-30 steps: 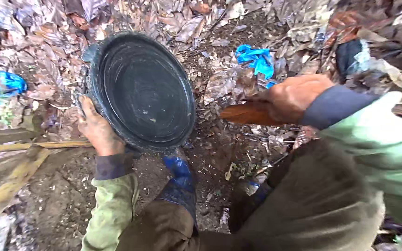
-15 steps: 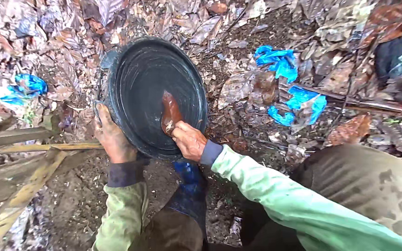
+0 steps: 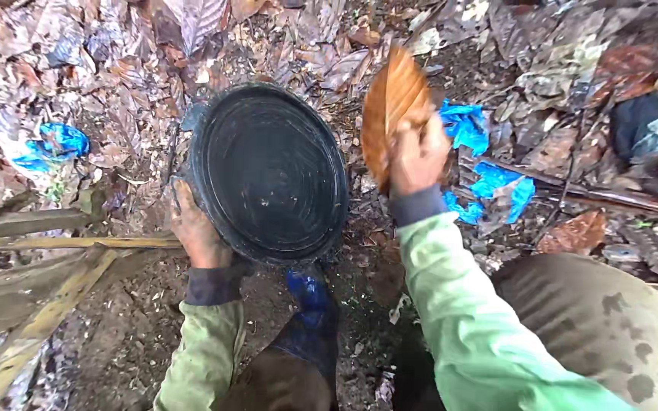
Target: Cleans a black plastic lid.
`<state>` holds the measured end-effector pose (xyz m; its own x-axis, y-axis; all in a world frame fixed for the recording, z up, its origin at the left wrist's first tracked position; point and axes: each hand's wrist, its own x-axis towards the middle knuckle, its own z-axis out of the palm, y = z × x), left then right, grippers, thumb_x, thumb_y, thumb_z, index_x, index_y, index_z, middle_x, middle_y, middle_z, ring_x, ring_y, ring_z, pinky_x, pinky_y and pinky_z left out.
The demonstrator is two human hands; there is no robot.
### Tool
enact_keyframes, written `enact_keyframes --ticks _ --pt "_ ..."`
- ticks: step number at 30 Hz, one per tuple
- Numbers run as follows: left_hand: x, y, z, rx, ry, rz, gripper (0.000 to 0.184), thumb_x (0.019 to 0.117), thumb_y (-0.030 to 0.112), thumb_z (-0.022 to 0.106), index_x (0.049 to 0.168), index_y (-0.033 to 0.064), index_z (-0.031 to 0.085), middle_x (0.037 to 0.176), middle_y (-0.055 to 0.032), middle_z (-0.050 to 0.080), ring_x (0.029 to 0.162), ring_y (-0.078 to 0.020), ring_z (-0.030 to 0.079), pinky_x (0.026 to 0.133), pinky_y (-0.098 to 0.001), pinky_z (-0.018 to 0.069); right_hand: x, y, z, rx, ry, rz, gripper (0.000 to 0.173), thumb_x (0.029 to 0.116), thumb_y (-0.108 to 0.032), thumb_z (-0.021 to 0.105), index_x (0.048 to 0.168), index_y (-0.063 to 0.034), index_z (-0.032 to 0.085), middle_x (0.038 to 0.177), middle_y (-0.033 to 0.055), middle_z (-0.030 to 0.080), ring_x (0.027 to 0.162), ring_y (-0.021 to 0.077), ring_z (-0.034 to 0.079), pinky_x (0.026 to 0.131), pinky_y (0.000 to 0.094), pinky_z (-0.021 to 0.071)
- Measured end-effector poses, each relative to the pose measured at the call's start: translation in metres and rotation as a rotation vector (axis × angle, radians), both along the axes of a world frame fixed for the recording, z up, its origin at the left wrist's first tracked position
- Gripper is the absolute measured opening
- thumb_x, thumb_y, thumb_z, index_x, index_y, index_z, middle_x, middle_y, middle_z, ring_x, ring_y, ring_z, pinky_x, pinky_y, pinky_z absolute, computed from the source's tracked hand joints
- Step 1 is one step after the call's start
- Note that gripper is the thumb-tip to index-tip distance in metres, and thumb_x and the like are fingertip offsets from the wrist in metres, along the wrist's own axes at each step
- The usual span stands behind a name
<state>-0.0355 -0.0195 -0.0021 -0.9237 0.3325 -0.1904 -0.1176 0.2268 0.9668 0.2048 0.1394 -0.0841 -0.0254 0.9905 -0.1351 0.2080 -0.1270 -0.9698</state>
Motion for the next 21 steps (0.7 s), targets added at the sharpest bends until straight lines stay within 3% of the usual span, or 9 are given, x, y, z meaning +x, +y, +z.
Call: enact_keyframes --ticks 4,8,11,13,14,16,18,19,21 --pt "0.003 0.003 0.002 -0.036 0.017 0.003 0.038 0.1090 0.038 0.049 0.124 0.0073 0.065 0.105 -0.0086 0.073 0.096 -0.0182 0.071 0.085 -0.0421 0.0612 -0.016 -0.079 -0.020 -0.247 -0.309 0.368 0.036 0.1011 -0.019 0.050 0.126 0.0038 0.062 0.120 0.0268 0.064 0.103 0.0394 0.067 0.089 0.0596 0.0552" --pt "0.018 0.003 0.005 -0.067 0.070 0.004 0.038 0.1088 0.038 0.049 0.121 0.0061 0.066 0.100 -0.0080 0.072 0.091 -0.0176 0.072 0.081 -0.0408 0.0624 -0.098 -0.126 0.013 -0.221 -0.230 0.461 0.035 0.0959 -0.011 0.055 0.124 0.0082 0.064 0.125 0.0268 0.063 0.118 0.0388 0.063 0.102 0.0519 0.0517" --pt "0.026 0.001 0.002 -0.073 0.095 0.033 0.038 0.1098 0.034 0.048 0.127 0.0029 0.062 0.102 -0.0090 0.071 0.092 -0.0164 0.071 0.083 -0.0386 0.0613 -0.160 -0.111 0.066 -0.135 0.155 0.434 0.032 0.1020 -0.011 0.048 0.123 0.0065 0.065 0.122 0.0207 0.066 0.114 0.0285 0.065 0.099 0.0440 0.0544" --pt "0.030 0.003 0.004 -0.102 0.150 0.048 0.037 0.1108 0.031 0.046 0.126 0.0007 0.062 0.099 -0.0076 0.070 0.088 -0.0132 0.069 0.082 -0.0347 0.0602 -0.184 -0.073 0.096 -0.309 0.517 0.312 0.033 0.1088 -0.017 0.040 0.121 0.0037 0.062 0.096 0.0133 0.065 0.079 0.0178 0.063 0.069 0.0364 0.0553" --pt "0.031 0.005 0.006 -0.113 0.180 0.034 0.037 0.1108 0.029 0.046 0.125 -0.0004 0.063 0.099 -0.0071 0.070 0.088 -0.0117 0.069 0.083 -0.0330 0.0599 -0.183 -0.049 0.104 -0.404 0.666 0.170 0.035 0.1103 -0.022 0.039 0.123 0.0014 0.061 0.087 0.0090 0.062 0.066 0.0130 0.057 0.058 0.0319 0.0512" --pt "0.029 0.003 0.008 -0.118 0.186 0.024 0.036 0.1107 0.028 0.047 0.124 -0.0006 0.063 0.097 -0.0072 0.070 0.087 -0.0110 0.070 0.082 -0.0323 0.0604 -0.144 -0.010 0.099 -0.482 0.898 -0.090 0.036 0.1108 -0.026 0.038 0.131 -0.0023 0.056 0.096 0.0080 0.065 0.074 0.0120 0.062 0.067 0.0332 0.0570" --pt "0.022 0.001 0.004 -0.103 0.146 0.052 0.038 0.1104 0.030 0.047 0.127 0.0004 0.063 0.103 -0.0082 0.071 0.092 -0.0118 0.070 0.085 -0.0338 0.0605 -0.088 0.012 0.072 -0.337 0.950 -0.252 0.031 0.1107 -0.023 0.038 0.132 -0.0059 0.052 0.100 0.0070 0.067 0.082 0.0149 0.069 0.073 0.0367 0.0621" --pt "0.019 0.000 0.001 -0.106 0.131 0.064 0.038 0.1101 0.031 0.048 0.129 0.0008 0.063 0.106 -0.0085 0.071 0.095 -0.0118 0.070 0.087 -0.0338 0.0598 -0.057 0.012 0.053 -0.225 0.798 -0.291 0.032 0.1100 -0.020 0.036 0.133 -0.0032 0.051 0.103 0.0082 0.068 0.087 0.0165 0.070 0.077 0.0388 0.0631" --pt "0.015 0.001 -0.004 -0.119 0.124 0.064 0.038 0.1099 0.031 0.049 0.129 0.0008 0.063 0.108 -0.0090 0.071 0.096 -0.0126 0.070 0.088 -0.0343 0.0598 -0.011 -0.014 0.017 -0.101 0.233 -0.330 0.035 0.1034 -0.016 0.040 0.127 0.0018 0.058 0.102 0.0110 0.068 0.089 0.0172 0.069 0.079 0.0400 0.0601"
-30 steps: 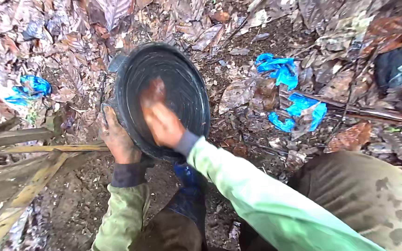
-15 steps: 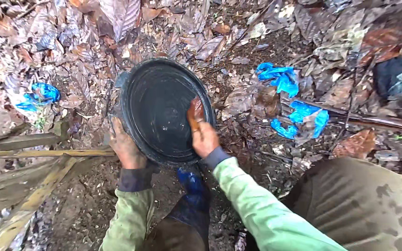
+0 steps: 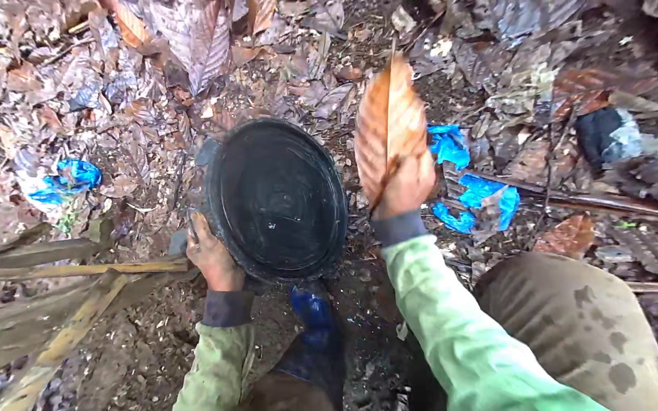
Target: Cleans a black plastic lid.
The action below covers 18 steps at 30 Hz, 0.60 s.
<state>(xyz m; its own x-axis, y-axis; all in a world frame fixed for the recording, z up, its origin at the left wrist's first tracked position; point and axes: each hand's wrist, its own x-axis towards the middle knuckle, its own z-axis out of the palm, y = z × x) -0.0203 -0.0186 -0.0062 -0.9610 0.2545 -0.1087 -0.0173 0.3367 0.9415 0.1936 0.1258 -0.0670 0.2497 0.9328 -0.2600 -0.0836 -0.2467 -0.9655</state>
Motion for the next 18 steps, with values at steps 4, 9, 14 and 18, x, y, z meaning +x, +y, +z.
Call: enact_keyframes --ticks 4,9,14,18 --pt "0.006 0.004 0.003 -0.033 0.010 -0.031 0.041 0.1105 0.032 0.047 0.133 0.0001 0.060 0.113 -0.0103 0.070 0.099 -0.0128 0.069 0.090 -0.0345 0.0589 0.005 -0.073 -0.030 -0.289 -0.582 0.485 0.041 0.1042 -0.018 0.045 0.133 0.0083 0.057 0.129 0.0301 0.061 0.120 0.0406 0.063 0.104 0.0553 0.0501" --pt "0.020 0.003 0.006 -0.003 0.078 -0.114 0.038 0.1112 0.027 0.045 0.130 -0.0020 0.060 0.110 -0.0089 0.070 0.098 -0.0108 0.070 0.091 -0.0328 0.0595 -0.076 -0.065 -0.050 -0.539 -0.597 0.701 0.044 0.1021 -0.016 0.051 0.141 0.0057 0.051 0.140 0.0291 0.053 0.130 0.0415 0.055 0.109 0.0529 0.0464" --pt "0.022 0.001 0.007 -0.034 0.113 -0.102 0.036 0.1109 0.028 0.046 0.127 -0.0001 0.062 0.104 -0.0045 0.071 0.093 -0.0071 0.070 0.088 -0.0292 0.0592 -0.053 0.090 0.010 0.061 -0.375 0.397 0.042 0.1076 -0.021 0.043 0.137 0.0063 0.055 0.123 0.0239 0.068 0.116 0.0302 0.067 0.102 0.0475 0.0528" --pt "0.023 0.006 0.007 -0.004 0.130 -0.132 0.035 0.1098 0.029 0.049 0.120 0.0009 0.065 0.096 -0.0018 0.071 0.088 -0.0059 0.070 0.085 -0.0289 0.0602 0.014 0.172 0.053 0.365 -0.736 0.239 0.032 0.1023 -0.019 0.048 0.111 0.0024 0.070 0.110 0.0191 0.072 0.111 0.0270 0.068 0.101 0.0407 0.0510"
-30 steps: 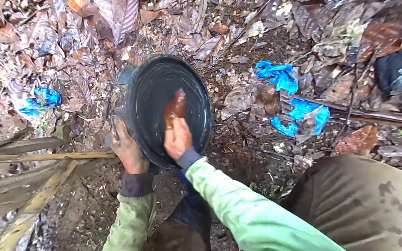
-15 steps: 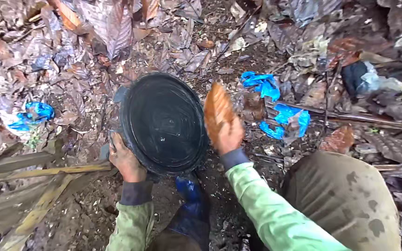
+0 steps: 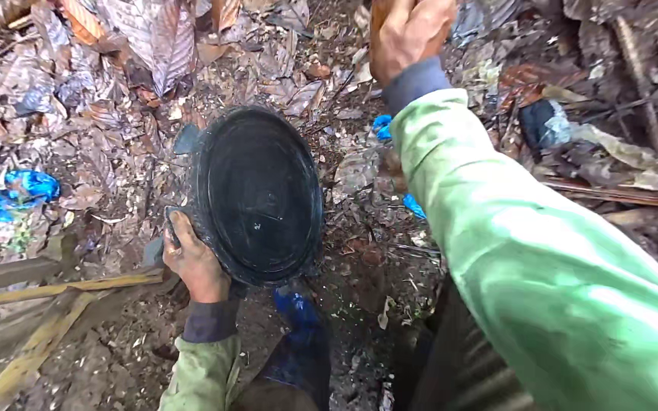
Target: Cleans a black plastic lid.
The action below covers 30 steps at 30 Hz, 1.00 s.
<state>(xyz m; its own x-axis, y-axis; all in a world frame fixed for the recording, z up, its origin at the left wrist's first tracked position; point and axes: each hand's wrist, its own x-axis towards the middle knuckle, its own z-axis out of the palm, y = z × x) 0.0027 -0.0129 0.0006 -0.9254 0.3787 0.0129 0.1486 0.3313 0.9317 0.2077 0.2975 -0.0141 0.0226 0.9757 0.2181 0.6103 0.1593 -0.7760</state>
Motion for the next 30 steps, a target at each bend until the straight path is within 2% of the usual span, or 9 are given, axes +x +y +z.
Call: enact_keyframes --ticks 4,6,9,11,14,17,23,27,30 --pt "0.011 0.016 0.009 0.027 0.076 -0.088 0.028 0.1082 0.025 0.053 0.113 0.0006 0.067 0.090 0.0007 0.070 0.084 -0.0036 0.069 0.082 -0.0268 0.0598 0.028 -0.036 -0.035 -0.212 -0.373 0.056 0.063 0.0946 -0.018 0.062 0.155 -0.0162 0.043 0.146 0.0301 0.050 0.127 0.0520 0.055 0.096 0.0655 0.0502" --pt "0.014 0.018 0.013 0.028 0.095 -0.124 0.026 0.1080 0.024 0.053 0.110 0.0012 0.067 0.088 0.0019 0.069 0.081 -0.0028 0.069 0.081 -0.0257 0.0599 0.045 -0.054 -0.052 -0.403 -0.399 -0.065 0.086 0.0836 -0.016 0.071 0.161 -0.0170 0.032 0.161 0.0364 0.025 0.143 0.0641 0.027 0.103 0.0801 0.0321" --pt "0.012 0.020 0.014 0.031 0.102 -0.172 0.024 0.1081 0.024 0.052 0.106 0.0046 0.066 0.086 0.0047 0.068 0.080 -0.0023 0.068 0.079 -0.0254 0.0598 0.040 -0.108 -0.073 -0.352 -0.418 0.096 0.049 0.0923 -0.016 0.062 0.140 -0.0058 0.061 0.144 0.0370 0.049 0.132 0.0598 0.045 0.098 0.0761 0.0417" --pt "0.011 0.021 0.014 0.026 0.100 -0.176 0.024 0.1079 0.026 0.053 0.104 0.0066 0.067 0.085 0.0049 0.068 0.081 -0.0026 0.068 0.079 -0.0261 0.0595 0.019 -0.141 -0.097 -0.430 -0.485 0.362 0.042 0.0928 -0.012 0.061 0.133 -0.0178 0.068 0.133 0.0284 0.061 0.123 0.0513 0.057 0.091 0.0694 0.0503" --pt "0.007 0.023 0.015 0.008 0.126 -0.172 0.025 0.1079 0.026 0.053 0.106 0.0057 0.067 0.087 0.0044 0.067 0.081 -0.0023 0.067 0.079 -0.0259 0.0591 -0.011 -0.141 -0.129 -0.668 -0.591 0.570 0.082 0.0921 -0.008 0.064 0.157 -0.0487 0.035 0.148 0.0252 0.049 0.130 0.0515 0.051 0.090 0.0684 0.0490" --pt "0.003 0.021 0.012 -0.003 0.091 -0.165 0.028 0.1086 0.029 0.051 0.107 0.0068 0.068 0.088 0.0030 0.068 0.084 -0.0046 0.068 0.081 -0.0290 0.0591 -0.016 -0.138 -0.152 -0.699 -0.682 0.601 0.089 0.0970 -0.007 0.059 0.158 -0.0576 0.019 0.151 0.0259 0.047 0.133 0.0536 0.046 0.089 0.0709 0.0469" --pt "-0.006 0.020 0.006 -0.021 0.060 -0.158 0.031 0.1071 0.037 0.054 0.113 0.0109 0.069 0.096 0.0036 0.072 0.091 -0.0061 0.070 0.086 -0.0324 0.0592 0.022 -0.199 -0.145 -0.787 -0.743 0.863 0.086 0.0957 -0.005 0.061 0.159 -0.0524 0.027 0.145 0.0330 0.049 0.122 0.0591 0.053 0.086 0.0743 0.0478" --pt "-0.009 0.013 0.009 0.073 -0.003 -0.219 0.029 0.1088 0.033 0.051 0.118 0.0099 0.065 0.101 0.0046 0.072 0.095 -0.0052 0.070 0.091 -0.0313 0.0594 0.058 -0.254 -0.043 -1.168 -0.064 1.255 0.037 0.0996 0.003 0.056 0.132 -0.0103 0.068 0.113 0.0184 0.068 0.090 0.0271 0.065 0.080 0.0453 0.0540" --pt "-0.018 -0.001 0.026 0.177 -0.051 -0.254 0.033 0.1119 0.030 0.041 0.125 0.0082 0.062 0.111 -0.0003 0.071 0.106 -0.0100 0.068 0.098 -0.0357 0.0567 0.077 -0.248 -0.016 -1.081 0.147 1.132 0.035 0.0975 0.005 0.051 0.128 -0.0035 0.065 0.107 0.0119 0.066 0.088 0.0171 0.064 0.078 0.0360 0.0548"
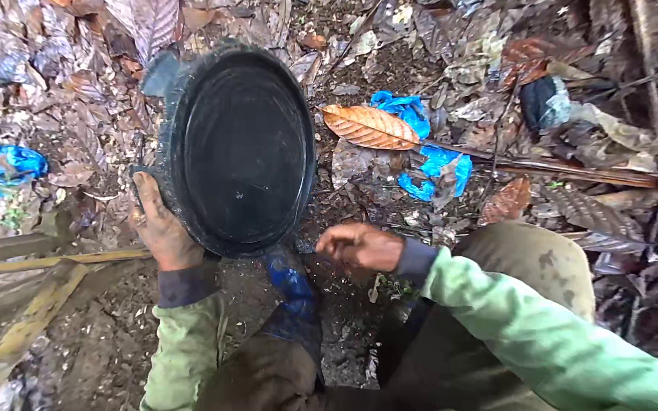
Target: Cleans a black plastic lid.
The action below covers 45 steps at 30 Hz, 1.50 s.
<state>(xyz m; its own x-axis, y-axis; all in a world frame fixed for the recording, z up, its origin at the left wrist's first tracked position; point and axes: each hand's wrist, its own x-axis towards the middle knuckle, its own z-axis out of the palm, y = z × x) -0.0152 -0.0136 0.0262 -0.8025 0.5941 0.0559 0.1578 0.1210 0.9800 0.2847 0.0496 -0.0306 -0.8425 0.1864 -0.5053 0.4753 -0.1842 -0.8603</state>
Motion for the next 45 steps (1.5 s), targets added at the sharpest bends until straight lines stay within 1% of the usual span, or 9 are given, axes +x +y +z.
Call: enact_keyframes --ticks 3,5,11,19,25,30,37,41,45 --pt "-0.012 -0.011 0.031 0.096 0.046 -0.084 0.040 0.1136 0.029 0.029 0.132 0.0078 0.057 0.120 -0.0023 0.069 0.113 -0.0114 0.066 0.103 -0.0368 0.0540 -0.013 0.014 -0.008 0.304 -0.168 -0.015 0.061 0.0982 -0.001 0.050 0.157 -0.0159 0.042 0.122 0.0207 0.065 0.107 0.0352 0.066 0.095 0.0553 0.0525" --pt "-0.017 -0.013 0.055 0.196 0.063 -0.150 0.043 0.1139 0.027 0.024 0.139 0.0066 0.052 0.130 -0.0026 0.065 0.122 -0.0110 0.061 0.108 -0.0355 0.0499 -0.034 0.024 -0.003 0.458 -0.273 -0.040 0.076 0.0974 -0.005 0.055 0.164 -0.0264 0.026 0.129 0.0230 0.063 0.104 0.0409 0.068 0.089 0.0612 0.0539" --pt "-0.009 -0.011 0.131 0.408 0.050 -0.350 0.048 0.1135 0.029 0.014 0.142 0.0100 0.048 0.134 -0.0012 0.063 0.128 -0.0107 0.058 0.111 -0.0331 0.0472 -0.071 0.038 0.029 0.688 -0.411 -0.107 0.098 0.0887 -0.009 0.067 0.166 -0.0352 0.013 0.130 0.0256 0.059 0.095 0.0436 0.068 0.073 0.0609 0.0555" --pt "0.040 0.025 0.210 0.445 0.217 -0.359 0.047 0.1138 0.029 0.012 0.133 0.0104 0.051 0.123 -0.0013 0.066 0.119 -0.0112 0.063 0.106 -0.0341 0.0518 -0.099 -0.013 0.105 0.403 -0.019 -0.134 0.093 0.0880 -0.003 0.060 0.166 -0.0301 0.017 0.126 0.0182 0.066 0.102 0.0374 0.069 0.086 0.0592 0.0558" --pt "0.058 0.040 0.227 0.479 0.368 -0.225 0.045 0.1140 0.028 0.014 0.134 0.0082 0.050 0.122 -0.0035 0.066 0.118 -0.0132 0.063 0.106 -0.0374 0.0521 -0.095 -0.050 0.169 0.003 0.465 -0.282 0.096 0.0841 0.004 0.058 0.165 -0.0249 0.016 0.088 0.0102 0.065 0.067 0.0239 0.064 0.061 0.0462 0.0571" --pt "0.076 0.042 0.220 0.533 0.492 -0.012 0.032 0.1135 0.022 0.028 0.116 0.0082 0.057 0.100 0.0005 0.068 0.099 -0.0098 0.068 0.092 -0.0344 0.0584 -0.074 -0.040 0.209 -0.398 0.555 -0.180 0.098 0.0901 0.006 0.055 0.165 -0.0326 0.006 0.084 0.0078 0.059 0.059 0.0206 0.064 0.049 0.0394 0.0582" --pt "0.090 0.048 0.188 0.447 0.705 0.083 0.021 0.1073 0.011 0.043 0.100 0.0051 0.062 0.081 0.0109 0.064 0.077 0.0032 0.065 0.075 -0.0195 0.0582 -0.049 -0.009 0.233 -0.866 0.865 -0.060 0.109 0.0811 0.004 0.047 0.160 -0.0335 -0.019 0.076 0.0043 0.062 0.044 0.0086 0.052 0.037 0.0212 0.0423" --pt "0.089 0.051 0.169 0.404 0.803 0.003 0.024 0.1062 0.014 0.049 0.102 -0.0036 0.066 0.085 0.0107 0.068 0.079 0.0075 0.066 0.077 -0.0157 0.0581 -0.038 0.009 0.238 -1.020 1.007 -0.167 0.102 0.0843 0.001 0.048 0.159 -0.0366 -0.010 0.078 0.0026 0.063 0.043 0.0049 0.049 0.037 0.0173 0.0398" --pt "0.092 0.052 0.155 0.413 0.789 -0.154 0.020 0.1054 0.018 0.054 0.097 0.0077 0.068 0.085 0.0158 0.069 0.081 0.0075 0.067 0.077 -0.0159 0.0588 -0.018 0.063 0.245 -1.136 1.329 -0.342 0.050 0.0889 -0.006 0.056 0.136 -0.0204 0.047 0.084 0.0006 0.068 0.046 0.0014 0.052 0.040 0.0131 0.0417"
